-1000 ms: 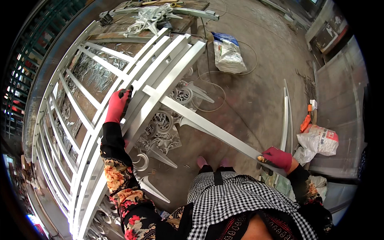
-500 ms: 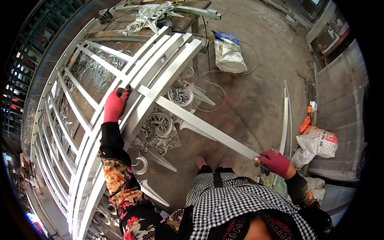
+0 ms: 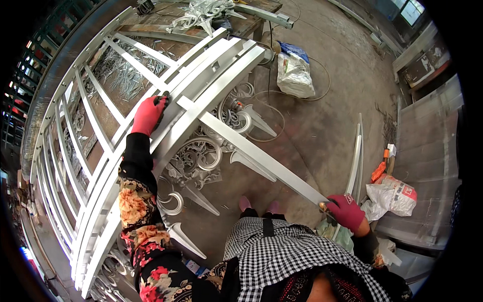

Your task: The person assembles a white metal gate by repeatedly picking up long metal bars and fitting them into slots on the gate frame. The person handles the bars one at a time, aligning and inserting them into the structure.

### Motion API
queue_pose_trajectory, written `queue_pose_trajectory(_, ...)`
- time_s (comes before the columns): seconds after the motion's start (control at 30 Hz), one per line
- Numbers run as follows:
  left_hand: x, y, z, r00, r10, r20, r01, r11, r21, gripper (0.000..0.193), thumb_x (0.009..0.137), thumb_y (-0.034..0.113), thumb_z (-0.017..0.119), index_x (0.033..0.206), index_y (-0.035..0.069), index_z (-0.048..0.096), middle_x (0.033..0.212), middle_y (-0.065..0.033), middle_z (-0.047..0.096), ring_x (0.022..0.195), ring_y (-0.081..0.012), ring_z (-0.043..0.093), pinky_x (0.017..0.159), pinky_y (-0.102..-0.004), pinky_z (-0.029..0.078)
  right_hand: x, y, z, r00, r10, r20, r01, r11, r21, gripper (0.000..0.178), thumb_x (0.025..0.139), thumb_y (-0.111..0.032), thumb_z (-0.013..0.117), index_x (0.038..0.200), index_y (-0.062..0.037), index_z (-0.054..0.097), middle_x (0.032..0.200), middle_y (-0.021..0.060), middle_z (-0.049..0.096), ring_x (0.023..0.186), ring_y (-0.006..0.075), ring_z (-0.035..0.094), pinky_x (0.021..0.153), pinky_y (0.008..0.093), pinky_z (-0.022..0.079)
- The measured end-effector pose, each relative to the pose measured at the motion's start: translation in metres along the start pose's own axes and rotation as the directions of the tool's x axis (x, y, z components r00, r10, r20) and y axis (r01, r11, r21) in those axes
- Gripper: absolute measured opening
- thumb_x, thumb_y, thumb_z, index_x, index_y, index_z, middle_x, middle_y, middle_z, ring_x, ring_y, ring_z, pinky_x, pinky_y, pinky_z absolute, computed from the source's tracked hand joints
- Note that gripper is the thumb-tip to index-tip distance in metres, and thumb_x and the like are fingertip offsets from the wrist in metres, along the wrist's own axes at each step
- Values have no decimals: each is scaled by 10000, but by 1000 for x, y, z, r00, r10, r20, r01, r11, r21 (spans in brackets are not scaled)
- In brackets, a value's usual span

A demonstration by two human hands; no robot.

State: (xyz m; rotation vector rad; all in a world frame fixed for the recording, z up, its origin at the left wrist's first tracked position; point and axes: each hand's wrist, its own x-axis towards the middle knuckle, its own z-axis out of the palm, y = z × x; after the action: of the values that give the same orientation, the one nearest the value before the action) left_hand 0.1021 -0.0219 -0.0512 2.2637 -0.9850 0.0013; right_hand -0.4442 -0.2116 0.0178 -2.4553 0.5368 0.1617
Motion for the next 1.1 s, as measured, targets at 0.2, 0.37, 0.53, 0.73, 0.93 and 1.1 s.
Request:
queue_pose_trajectory(0.2,-13,57,0,992,-113,55,97,966,239,352,854,399,509,792,69,615,679,-118,616,681,-322,592,610,-408,442,-16,5,38,998,-21,56,25,998,-55,144,810,-175,548,807,-38,590,712,109,574,676,262,594,553,357,454)
queue_pose_trajectory(0.37,-5,54,-1,991,-107,80,91,978,186,331,843,385,534,808,64,610,694,-140,614,704,-339,588,624,-416,443,3,9,20,996,81,-24,-81,997,14,347,872,-367,540,793,-37,617,618,103,578,495,205,566,481,309,438)
queue_pose_trajectory(0.53,4,27,-12,960,-258,110,256,966,28,318,852,355,532,833,56,639,659,-103,630,637,-265,622,589,-373,453,29,-4,9,944,285,164,-326,877,354,402,890,-379,520,772,-13,638,565,71,572,488,134,572,453,286,435)
queue_pose_trajectory(0.73,2,45,-10,985,-161,67,148,975,168,299,838,344,541,819,59,632,749,-157,629,748,-353,593,638,-419,450,12,-17,19,921,327,213,-389,813,433,355,905,-332,489,907,-3,621,661,93,610,531,143,595,467,290,455)
queue_pose_trajectory(0.93,0,47,-19,989,-150,18,143,966,216,316,835,363,546,808,57,620,778,-169,628,784,-363,592,670,-446,455,29,-9,24,997,-54,-56,46,989,-138,218,881,-236,524,898,-33,602,690,115,590,579,248,589,546,352,468)
queue_pose_trajectory(1.1,2,38,-14,990,-137,32,124,959,256,315,830,370,550,848,63,618,794,-176,627,782,-366,593,669,-455,455,19,-7,45,965,-234,-114,213,962,-172,153,828,-175,556,907,-47,588,742,133,588,651,313,573,554,381,454)
